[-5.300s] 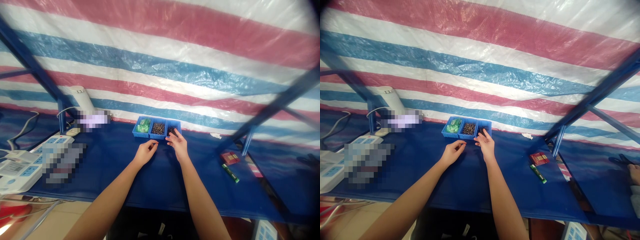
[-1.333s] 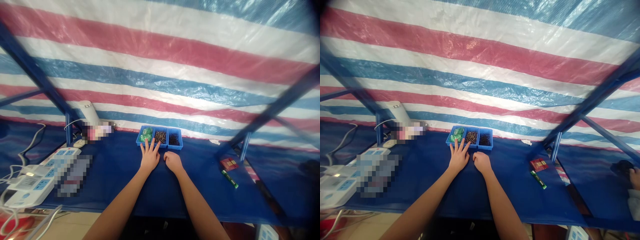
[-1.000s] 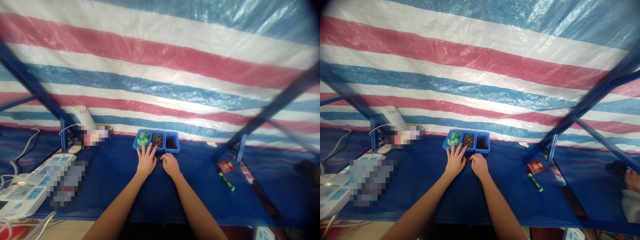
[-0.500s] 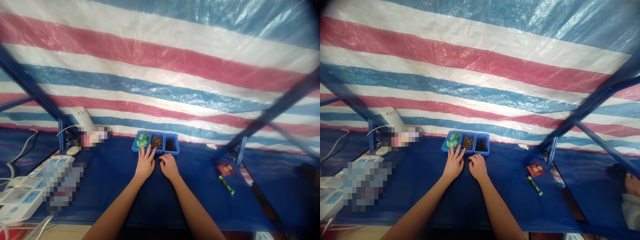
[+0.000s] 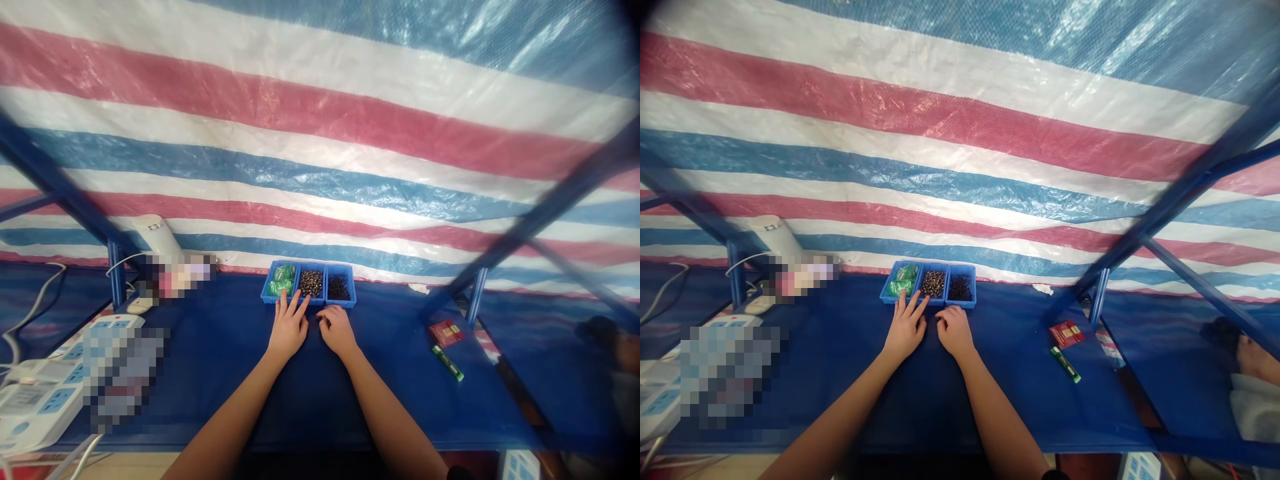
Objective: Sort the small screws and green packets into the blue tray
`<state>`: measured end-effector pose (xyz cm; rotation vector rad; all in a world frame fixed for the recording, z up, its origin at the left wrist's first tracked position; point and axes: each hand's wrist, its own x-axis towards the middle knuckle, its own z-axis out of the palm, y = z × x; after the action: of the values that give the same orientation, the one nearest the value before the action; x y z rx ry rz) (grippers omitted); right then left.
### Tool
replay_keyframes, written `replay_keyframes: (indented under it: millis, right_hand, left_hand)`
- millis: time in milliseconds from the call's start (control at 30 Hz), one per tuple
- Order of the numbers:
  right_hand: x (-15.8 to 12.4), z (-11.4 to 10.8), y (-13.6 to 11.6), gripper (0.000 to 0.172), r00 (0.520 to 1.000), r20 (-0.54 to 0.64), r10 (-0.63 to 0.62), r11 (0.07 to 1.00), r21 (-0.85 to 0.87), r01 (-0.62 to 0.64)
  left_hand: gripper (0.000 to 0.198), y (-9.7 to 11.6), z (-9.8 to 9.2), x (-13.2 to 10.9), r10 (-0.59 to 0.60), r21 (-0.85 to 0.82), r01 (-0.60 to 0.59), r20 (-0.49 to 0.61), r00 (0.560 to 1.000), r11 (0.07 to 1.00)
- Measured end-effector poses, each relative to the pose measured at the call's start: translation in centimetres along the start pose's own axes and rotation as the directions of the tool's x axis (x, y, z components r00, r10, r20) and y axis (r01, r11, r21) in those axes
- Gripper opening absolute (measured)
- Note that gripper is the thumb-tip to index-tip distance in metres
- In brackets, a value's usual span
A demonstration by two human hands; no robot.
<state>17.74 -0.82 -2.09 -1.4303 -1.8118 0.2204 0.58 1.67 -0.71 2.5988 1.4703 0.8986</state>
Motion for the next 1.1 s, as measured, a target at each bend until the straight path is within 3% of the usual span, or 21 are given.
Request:
replay_keyframes:
  millis: [233,333,433,633,833,933,1033,1100]
  right_hand:
    - [-0.2,-0.3,-0.6,0.023,0.990,-0.138,0.024,0.999,0.031,-0.020]
    - [-0.2,-0.3,-0.4,0.035,0.985,-0.155,0.083,0.995,0.068,-0.073]
    - [-0.2,-0.1,0.0,0.050,0.982,-0.124,0.142,0.989,0.060,-0.135]
    - [-0.1,-0.1,0.5,0.054,0.985,-0.019,0.173,0.983,0.057,-0.172]
    - [-0.1,-0.7,-0.2,0.038,0.990,0.008,0.139,0.983,0.117,-0.139]
    - [-0.1,-0.9,-0.6,0.026,0.992,0.106,0.073,0.995,0.065,-0.080]
    - [0.0,-0.9,-0.8,0.007,0.979,0.204,0.012,0.997,-0.072,0.002]
    - [0.0,-0.8,-0.7,0.013,0.964,0.266,-0.010,0.985,-0.166,0.056]
  left_hand:
    - [0.059,-0.1,0.0,0.0,0.004,-0.022,-0.004,0.000,1.000,1.000]
    - [0.059,-0.1,0.0,0.0,0.008,-0.023,-0.008,-0.001,1.000,1.000]
    - [0.060,-0.1,0.1,0.0,0.013,-0.020,-0.013,-0.003,1.000,1.000]
    - [0.057,-0.1,0.3,-0.1,0.015,0.001,-0.015,-0.029,0.999,1.000]
    - [0.040,-0.1,0.6,-1.1,0.117,-0.036,-0.124,-0.164,0.980,0.992]
    - [0.029,0.1,0.4,-1.4,0.197,-0.080,-0.206,-0.109,0.974,0.975]
    - [0.020,0.6,-0.2,-1.2,0.214,-0.116,-0.210,0.024,0.976,0.971]
    - [0.019,0.8,-0.5,-1.0,0.214,-0.134,-0.200,0.103,0.971,0.971]
